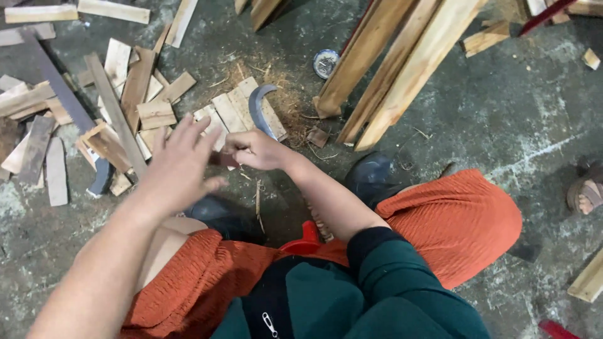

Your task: Sanding wooden planks by hand using sandpaper and a curved blade tool.

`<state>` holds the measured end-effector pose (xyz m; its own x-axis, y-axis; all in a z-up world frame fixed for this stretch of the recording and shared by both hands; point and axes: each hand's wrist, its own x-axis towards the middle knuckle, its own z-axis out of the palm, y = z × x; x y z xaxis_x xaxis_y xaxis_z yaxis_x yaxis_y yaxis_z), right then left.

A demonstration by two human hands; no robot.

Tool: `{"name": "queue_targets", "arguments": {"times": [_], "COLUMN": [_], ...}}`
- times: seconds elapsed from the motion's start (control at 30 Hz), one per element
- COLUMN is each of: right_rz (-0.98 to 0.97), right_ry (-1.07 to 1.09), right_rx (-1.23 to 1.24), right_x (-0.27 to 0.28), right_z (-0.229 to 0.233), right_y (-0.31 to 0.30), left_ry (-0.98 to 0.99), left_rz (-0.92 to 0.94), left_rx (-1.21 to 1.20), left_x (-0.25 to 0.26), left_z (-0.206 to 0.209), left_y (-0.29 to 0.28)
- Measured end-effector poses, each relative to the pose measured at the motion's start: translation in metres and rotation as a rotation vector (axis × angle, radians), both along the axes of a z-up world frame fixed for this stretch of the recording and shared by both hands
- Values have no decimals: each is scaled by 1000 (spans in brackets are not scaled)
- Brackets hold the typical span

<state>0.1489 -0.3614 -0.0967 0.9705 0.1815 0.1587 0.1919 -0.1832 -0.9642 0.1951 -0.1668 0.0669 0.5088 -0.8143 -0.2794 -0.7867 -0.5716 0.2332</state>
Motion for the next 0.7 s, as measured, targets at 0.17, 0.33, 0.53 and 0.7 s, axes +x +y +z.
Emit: {"name": "queue_targets", "arguments": {"times": [0.17,0.33,0.53,0.7], "right_rz": [45,64,-282,-448], "right_ry": [-90,-77,-97,-214], "right_rx": [375,821,647,305], "right_x": [-11,-23,-19,-24], "right_z": [61,83,60,79], "right_y": [-36,-25,-13,-23], "left_ry": [432,774,648,665], "left_rz": [175,450,527,539], "left_rx": [-29,-409,-601,-693], "left_x": [24,19,12,10], "left_z": [23,33,4,9], "left_y": [-24,-31,-28,-40]}}
